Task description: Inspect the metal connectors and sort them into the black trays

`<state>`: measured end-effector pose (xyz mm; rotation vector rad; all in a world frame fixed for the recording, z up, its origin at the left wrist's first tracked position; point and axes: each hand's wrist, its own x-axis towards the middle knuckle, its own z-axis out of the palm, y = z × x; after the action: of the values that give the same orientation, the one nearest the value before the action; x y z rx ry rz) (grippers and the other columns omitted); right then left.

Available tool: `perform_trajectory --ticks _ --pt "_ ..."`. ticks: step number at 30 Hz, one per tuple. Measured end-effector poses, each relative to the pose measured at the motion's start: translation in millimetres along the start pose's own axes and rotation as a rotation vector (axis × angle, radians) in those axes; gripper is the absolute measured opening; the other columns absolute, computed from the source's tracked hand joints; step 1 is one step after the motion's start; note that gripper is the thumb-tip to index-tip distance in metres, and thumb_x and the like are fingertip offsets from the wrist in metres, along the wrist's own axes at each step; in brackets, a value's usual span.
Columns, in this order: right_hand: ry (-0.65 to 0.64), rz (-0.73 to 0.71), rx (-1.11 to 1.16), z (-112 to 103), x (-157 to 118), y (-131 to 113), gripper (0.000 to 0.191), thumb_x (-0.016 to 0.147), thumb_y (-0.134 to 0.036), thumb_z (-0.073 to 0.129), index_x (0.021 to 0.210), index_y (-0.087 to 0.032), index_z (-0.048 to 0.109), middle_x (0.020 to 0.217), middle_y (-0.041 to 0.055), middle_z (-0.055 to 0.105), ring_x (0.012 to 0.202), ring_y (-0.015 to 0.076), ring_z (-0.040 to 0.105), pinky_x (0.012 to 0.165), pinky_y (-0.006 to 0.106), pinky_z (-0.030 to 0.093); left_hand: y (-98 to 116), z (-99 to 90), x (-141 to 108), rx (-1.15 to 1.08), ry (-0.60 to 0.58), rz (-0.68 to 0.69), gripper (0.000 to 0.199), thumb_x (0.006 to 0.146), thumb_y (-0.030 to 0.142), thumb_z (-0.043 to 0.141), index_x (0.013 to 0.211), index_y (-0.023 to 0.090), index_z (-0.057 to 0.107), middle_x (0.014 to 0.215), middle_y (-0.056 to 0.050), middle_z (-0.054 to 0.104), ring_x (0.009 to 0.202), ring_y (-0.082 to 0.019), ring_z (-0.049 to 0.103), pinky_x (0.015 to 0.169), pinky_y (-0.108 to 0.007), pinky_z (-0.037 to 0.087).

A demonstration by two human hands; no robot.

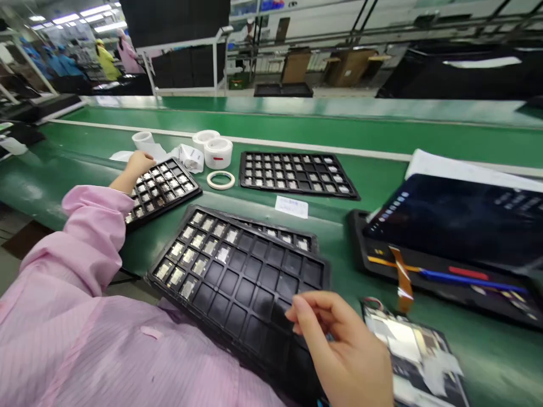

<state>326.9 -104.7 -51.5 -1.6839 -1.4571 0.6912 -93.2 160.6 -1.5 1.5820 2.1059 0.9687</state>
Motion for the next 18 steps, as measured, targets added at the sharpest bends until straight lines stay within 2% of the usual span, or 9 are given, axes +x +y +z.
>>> perform_trajectory --ticks 2,4,7,10,13,18 --pt "0.029 0.011 0.024 -1.3 1.0 0.4 0.025 0.089 -0.048 0.062 0.082 -0.025 0.064 0.073 0.0044 0.071 0.063 0.0198 0.068 0.062 0.030 0.057 11.2 5.6 -18.6 0.050 -0.080 0.071 0.031 0.092 0.027 0.065 0.117 0.009 0.064 0.119 -0.013 0.065 0.110 -0.027 0.061 0.100 -0.046 0.049" --pt "0.002 0.009 0.028 -0.4 4.9 3.6 0.025 0.090 -0.047 0.060 0.086 -0.023 0.064 0.076 0.0043 0.071 0.068 0.0203 0.069 0.063 0.031 0.054 25.8 15.1 -47.5 0.063 -0.227 0.192 0.033 0.091 0.026 0.062 0.118 0.007 0.066 0.115 -0.014 0.069 0.108 -0.026 0.062 0.099 -0.041 0.048" --pt "-0.071 -0.030 -0.081 4.6 12.8 8.3 0.022 0.092 -0.043 0.058 0.091 -0.022 0.065 0.084 0.0048 0.072 0.074 0.0208 0.068 0.065 0.032 0.051 47.8 33.9 -103.4 0.073 -0.544 0.409 0.030 0.083 0.035 0.070 0.107 0.016 0.073 0.107 -0.007 0.073 0.099 -0.024 0.065 0.096 -0.036 0.049" --pt "-0.128 -0.103 -0.186 12.9 16.0 5.9 0.018 0.092 -0.036 0.057 0.093 -0.021 0.066 0.089 0.0054 0.072 0.081 0.0217 0.068 0.071 0.034 0.050 62.6 59.6 -150.8 0.123 -0.723 0.573 0.023 0.081 0.033 0.070 0.099 0.019 0.075 0.100 -0.006 0.073 0.095 -0.025 0.065 0.092 -0.036 0.049" --pt "-0.198 -0.156 -0.200 20.4 11.9 -1.4 0.016 0.094 -0.032 0.054 0.093 -0.020 0.065 0.089 0.0055 0.072 0.080 0.0211 0.067 0.073 0.034 0.050 67.8 89.9 -169.7 0.196 -0.742 0.642 0.021 0.083 0.027 0.067 0.100 0.018 0.074 0.103 -0.009 0.069 0.097 -0.026 0.064 0.092 -0.038 0.048" --pt "-0.251 -0.197 -0.189 23.5 4.3 -4.7 0.013 0.094 -0.029 0.053 0.092 -0.021 0.064 0.089 0.0050 0.071 0.078 0.0200 0.066 0.072 0.034 0.051 63.3 127.9 -159.1 0.302 -0.690 0.618 0.022 0.079 0.029 0.070 0.097 0.017 0.071 0.103 -0.011 0.064 0.096 -0.028 0.062 0.089 -0.038 0.048"
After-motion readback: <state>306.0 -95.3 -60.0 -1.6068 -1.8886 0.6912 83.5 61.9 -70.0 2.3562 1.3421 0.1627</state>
